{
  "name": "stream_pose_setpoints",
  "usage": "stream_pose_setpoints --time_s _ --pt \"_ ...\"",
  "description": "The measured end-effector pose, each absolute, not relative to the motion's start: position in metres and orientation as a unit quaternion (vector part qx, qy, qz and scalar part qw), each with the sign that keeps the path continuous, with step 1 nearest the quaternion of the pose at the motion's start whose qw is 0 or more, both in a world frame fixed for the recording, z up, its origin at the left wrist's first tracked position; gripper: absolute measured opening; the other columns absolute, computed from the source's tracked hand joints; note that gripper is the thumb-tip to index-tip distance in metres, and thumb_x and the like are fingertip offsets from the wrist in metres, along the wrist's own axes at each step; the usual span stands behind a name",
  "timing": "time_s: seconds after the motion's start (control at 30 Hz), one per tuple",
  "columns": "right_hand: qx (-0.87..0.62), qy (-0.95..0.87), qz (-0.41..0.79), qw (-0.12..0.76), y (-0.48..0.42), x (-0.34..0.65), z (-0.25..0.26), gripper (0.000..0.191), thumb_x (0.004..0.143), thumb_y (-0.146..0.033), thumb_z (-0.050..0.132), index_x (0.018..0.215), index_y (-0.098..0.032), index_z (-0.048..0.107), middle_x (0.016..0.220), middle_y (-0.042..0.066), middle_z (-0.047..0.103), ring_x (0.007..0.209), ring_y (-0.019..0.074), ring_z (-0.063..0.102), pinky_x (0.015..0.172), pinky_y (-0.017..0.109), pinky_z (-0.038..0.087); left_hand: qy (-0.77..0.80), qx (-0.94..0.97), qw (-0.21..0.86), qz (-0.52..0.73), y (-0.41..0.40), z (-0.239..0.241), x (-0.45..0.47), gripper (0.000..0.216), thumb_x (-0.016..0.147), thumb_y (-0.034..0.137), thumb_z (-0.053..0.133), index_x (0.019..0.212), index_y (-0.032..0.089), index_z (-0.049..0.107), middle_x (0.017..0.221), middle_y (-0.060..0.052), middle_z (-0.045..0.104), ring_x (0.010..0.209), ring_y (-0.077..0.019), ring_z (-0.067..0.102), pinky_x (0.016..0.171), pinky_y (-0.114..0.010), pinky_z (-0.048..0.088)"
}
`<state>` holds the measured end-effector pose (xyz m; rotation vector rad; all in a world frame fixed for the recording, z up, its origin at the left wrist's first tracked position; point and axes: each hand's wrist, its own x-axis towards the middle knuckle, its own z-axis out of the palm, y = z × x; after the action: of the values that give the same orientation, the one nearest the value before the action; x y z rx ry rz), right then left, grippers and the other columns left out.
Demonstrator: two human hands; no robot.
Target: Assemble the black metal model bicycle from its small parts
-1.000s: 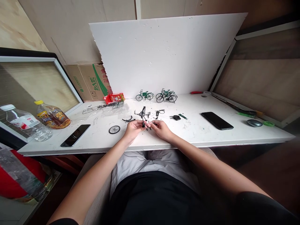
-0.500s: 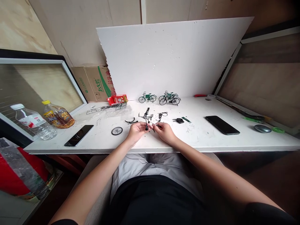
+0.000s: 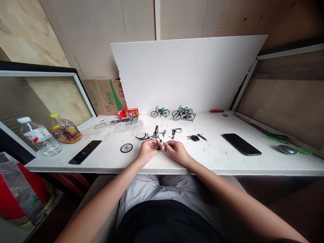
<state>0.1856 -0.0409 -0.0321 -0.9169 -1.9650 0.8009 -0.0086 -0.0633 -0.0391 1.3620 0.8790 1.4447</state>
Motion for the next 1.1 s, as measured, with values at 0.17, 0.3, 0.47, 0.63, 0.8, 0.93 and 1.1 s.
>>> stream_pose_setpoints --time_s 0.17,0.3,0.47,0.63,0.8,0.93,1.1 --pt "-0.362 -0.776 0.326 0.4 -0.038 0.1857 -0.0356 0.038 0.1 -0.047 0.056 0.079 -0.017 0.068 0.073 0.003 0.066 0.067 0.0161 0.05 0.062 0.028 0.037 0.369 0.553 0.459 0.589 -0.0646 -0.0361 -0.0063 0.026 0.063 0.025 0.095 0.083 0.015 0.082 0.087 -0.011 0.082 0.079 -0.0219 0.076 0.083 -0.037 0.063" --pt "-0.376 -0.771 0.321 0.401 -0.0355 0.1862 -0.0376 0.041 0.099 -0.049 0.058 0.073 -0.018 0.064 0.066 0.0 0.058 0.063 0.0147 0.044 0.059 0.028 0.032 0.377 0.565 0.448 0.581 -0.0661 -0.0344 -0.0058 0.021 0.066 0.023 0.093 0.082 0.014 0.083 0.087 -0.011 0.082 0.082 -0.0219 0.076 0.086 -0.037 0.063" --pt "-0.38 -0.768 0.318 0.407 -0.0373 0.1869 -0.0361 0.041 0.099 -0.05 0.059 0.072 -0.019 0.062 0.066 0.001 0.058 0.063 0.0154 0.044 0.059 0.029 0.031 0.373 0.56 0.463 0.577 -0.0675 -0.0325 -0.0048 0.021 0.066 0.024 0.092 0.082 0.015 0.082 0.085 -0.01 0.081 0.078 -0.0211 0.075 0.085 -0.038 0.063" --pt "-0.379 -0.76 0.331 0.41 -0.0371 0.1859 -0.0351 0.044 0.098 -0.056 0.059 0.076 -0.019 0.069 0.071 0.005 0.067 0.066 0.019 0.053 0.062 0.03 0.037 0.35 0.563 0.466 0.586 -0.0669 -0.0334 -0.0028 0.013 0.068 0.021 0.088 0.078 0.016 0.081 0.081 -0.009 0.08 0.076 -0.0202 0.074 0.081 -0.036 0.062" --pt "-0.375 -0.751 0.343 0.421 -0.0318 0.1859 -0.0388 0.048 0.098 -0.06 0.06 0.078 -0.018 0.072 0.077 0.008 0.072 0.07 0.0216 0.059 0.065 0.032 0.043 0.342 0.574 0.467 0.579 -0.0647 -0.0369 -0.0022 0.009 0.069 0.021 0.086 0.075 0.017 0.079 0.081 -0.009 0.08 0.076 -0.0209 0.073 0.082 -0.036 0.061" --pt "-0.374 -0.754 0.355 0.406 -0.0305 0.1861 -0.0412 0.048 0.099 -0.059 0.059 0.08 -0.017 0.072 0.081 0.008 0.074 0.075 0.021 0.061 0.069 0.031 0.044 0.353 0.573 0.461 0.578 -0.0649 -0.0369 -0.0017 0.009 0.069 0.019 0.085 0.074 0.015 0.078 0.081 -0.009 0.08 0.078 -0.0207 0.074 0.082 -0.034 0.06" --pt "-0.387 -0.748 0.354 0.408 -0.0335 0.1861 -0.0383 0.048 0.101 -0.061 0.058 0.086 -0.017 0.072 0.081 0.005 0.072 0.075 0.0198 0.06 0.069 0.029 0.044 0.38 0.554 0.453 0.586 -0.0645 -0.0347 -0.002 0.018 0.068 0.023 0.089 0.081 0.014 0.08 0.086 -0.011 0.081 0.08 -0.0211 0.074 0.083 -0.033 0.059"
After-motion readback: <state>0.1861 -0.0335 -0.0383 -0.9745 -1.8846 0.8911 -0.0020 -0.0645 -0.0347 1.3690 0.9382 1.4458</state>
